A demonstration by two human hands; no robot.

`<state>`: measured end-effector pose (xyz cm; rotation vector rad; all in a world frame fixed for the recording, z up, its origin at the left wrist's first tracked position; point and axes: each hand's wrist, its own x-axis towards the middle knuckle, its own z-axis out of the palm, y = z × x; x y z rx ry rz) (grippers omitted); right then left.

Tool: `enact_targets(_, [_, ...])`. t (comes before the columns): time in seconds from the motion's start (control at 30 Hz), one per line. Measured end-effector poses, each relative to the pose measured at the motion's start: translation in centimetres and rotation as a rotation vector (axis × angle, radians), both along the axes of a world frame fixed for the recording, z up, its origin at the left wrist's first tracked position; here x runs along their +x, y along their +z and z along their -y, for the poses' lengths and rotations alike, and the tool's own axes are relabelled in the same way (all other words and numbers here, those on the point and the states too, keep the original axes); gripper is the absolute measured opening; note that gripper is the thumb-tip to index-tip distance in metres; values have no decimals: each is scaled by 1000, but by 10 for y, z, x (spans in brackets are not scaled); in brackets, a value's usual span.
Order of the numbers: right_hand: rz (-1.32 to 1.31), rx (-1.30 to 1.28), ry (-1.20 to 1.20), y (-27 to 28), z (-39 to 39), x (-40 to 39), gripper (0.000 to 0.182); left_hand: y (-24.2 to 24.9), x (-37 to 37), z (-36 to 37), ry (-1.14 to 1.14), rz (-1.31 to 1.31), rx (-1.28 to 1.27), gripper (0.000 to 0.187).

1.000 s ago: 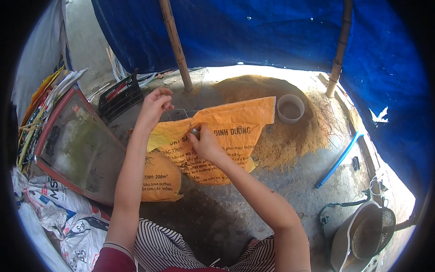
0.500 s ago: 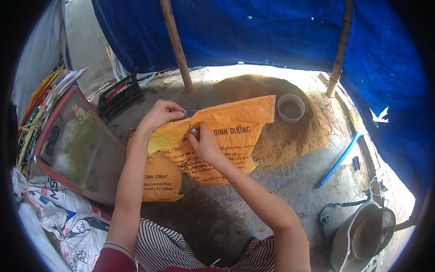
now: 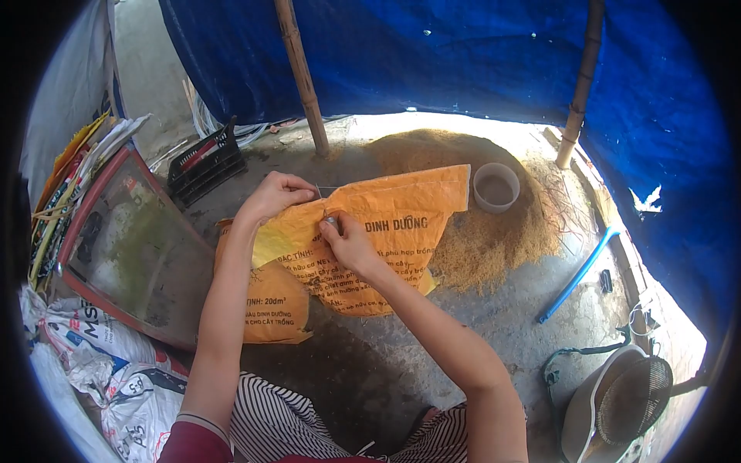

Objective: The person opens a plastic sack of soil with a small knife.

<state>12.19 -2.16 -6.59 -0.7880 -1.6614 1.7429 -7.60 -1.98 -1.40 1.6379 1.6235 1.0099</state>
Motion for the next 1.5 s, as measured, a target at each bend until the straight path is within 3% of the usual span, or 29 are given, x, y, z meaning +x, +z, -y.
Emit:
enact_targets(0.23, [-32, 1, -119, 1, 0, -3, 22, 12, 0, 13, 5, 43, 147, 20])
enact_targets(0.3, [-2, 6, -124, 5, 0, -2, 23, 24, 14, 25, -2, -394, 211, 30])
enact_targets(0.57, [-23, -63, -120, 19, 2, 1, 30, 13, 25, 25, 27, -449, 342, 32])
enact_targets(0.77, [-155, -294, -60, 23, 0, 2, 32, -1, 31, 14, 167, -491, 527, 27])
enact_targets(0.83, [-328, -593, 79, 27, -4, 7, 37, -5, 29, 10, 208, -501, 578, 25])
enact_targets(0.87, [-328, -592, 77, 25, -9, 11, 37, -5, 29, 9, 209, -459, 564, 24])
enact_targets(0.93, [-590, -938, 334, 17, -20, 16, 43, -6, 27, 7, 211, -416, 549, 24])
enact_targets(1.07, [-726, -1181, 434, 13, -23, 17, 47, -8, 29, 4, 202, -349, 555, 23])
enact_targets(1.13, [-494, -759, 250, 11, -20, 15, 47, -10, 29, 0, 213, -335, 561, 22])
enact_targets(1.17, [-495, -761, 251, 11, -16, 13, 47, -12, 29, -1, 220, -333, 564, 22])
enact_targets(1.23, [415, 884, -201, 10, -5, 10, 48, -14, 29, -4, 230, -332, 567, 21])
enact_targets(1.43, [129, 593, -88, 6, -2, 5, 53, -28, 4, -15, 338, -336, 585, 21])
enact_targets(1.47, [152, 135, -19, 40, 7, 17, 53, -23, -1, -10, 293, -302, 500, 22])
enact_targets(1.5, [153, 130, -20, 45, 6, 23, 53, -22, -6, -6, 251, -270, 413, 22])
